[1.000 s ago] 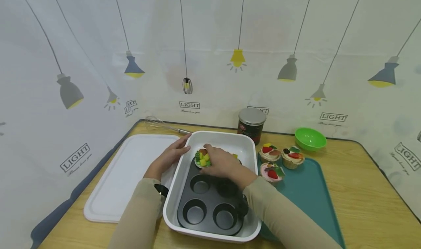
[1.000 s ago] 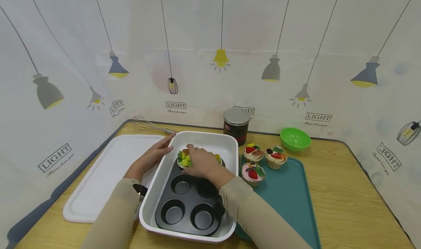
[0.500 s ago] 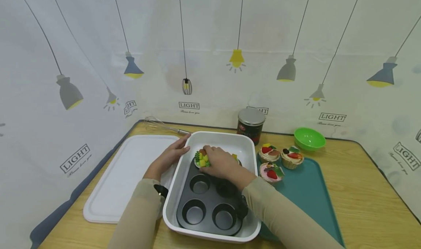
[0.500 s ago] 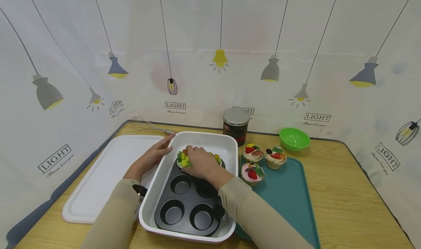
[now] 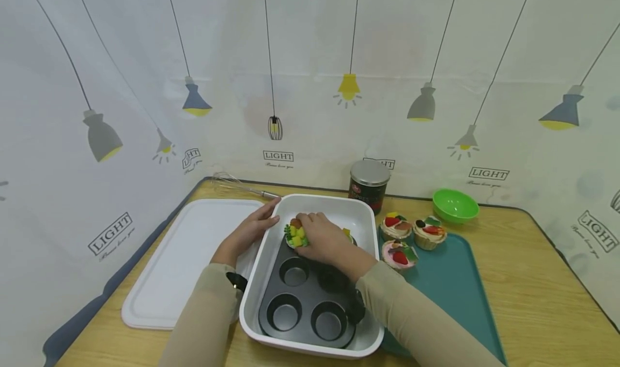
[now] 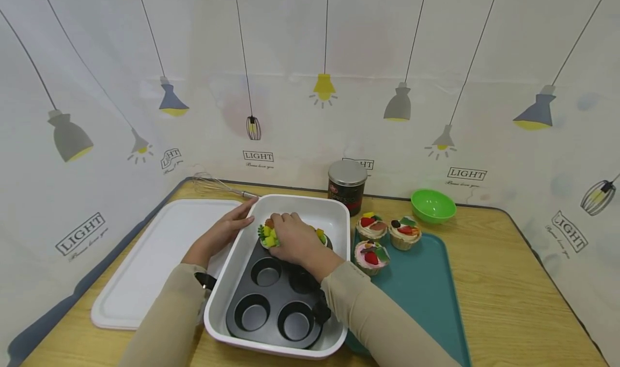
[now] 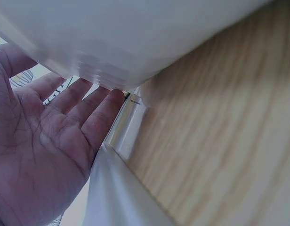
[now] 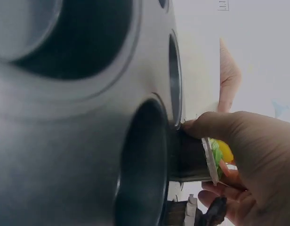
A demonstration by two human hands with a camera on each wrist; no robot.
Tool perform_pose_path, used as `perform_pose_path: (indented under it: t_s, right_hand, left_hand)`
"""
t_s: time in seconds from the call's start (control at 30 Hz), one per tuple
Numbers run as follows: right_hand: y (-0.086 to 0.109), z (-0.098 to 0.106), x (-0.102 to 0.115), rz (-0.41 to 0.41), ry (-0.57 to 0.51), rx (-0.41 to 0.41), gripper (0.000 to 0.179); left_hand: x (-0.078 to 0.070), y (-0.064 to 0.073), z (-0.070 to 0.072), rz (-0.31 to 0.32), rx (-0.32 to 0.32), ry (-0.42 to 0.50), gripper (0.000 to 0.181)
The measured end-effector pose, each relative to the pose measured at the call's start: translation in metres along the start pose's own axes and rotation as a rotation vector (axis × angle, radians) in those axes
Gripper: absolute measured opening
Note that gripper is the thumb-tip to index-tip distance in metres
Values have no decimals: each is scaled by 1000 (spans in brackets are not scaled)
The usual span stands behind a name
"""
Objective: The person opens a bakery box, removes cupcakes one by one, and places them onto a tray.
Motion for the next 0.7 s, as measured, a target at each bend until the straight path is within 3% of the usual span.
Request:
perform_pose_path:
  t_s: [0.23,0.43,0.7]
  right_hand:
    - [0,21,-3,0,-120,-122,77]
    - [6,39,-10,13,-227,-148,74]
    - [31,68,-42,-27,-285,-190,75]
  left_hand:
    - [0,0,0,29,-14,-4,63]
    - [0,1,0,13,-8,2,63]
    - [-1,1,-1,-6,-1,5,64]
Point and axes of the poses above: each hand's wrist, its own y-axis away from the middle knuckle, its own z-axis out of the back of the hand, x = y × z, the point moved 8 cm from there along -y, towards the middle knuckle, and after that the axes turned 13 degrees about y, right-handed, at the moved point
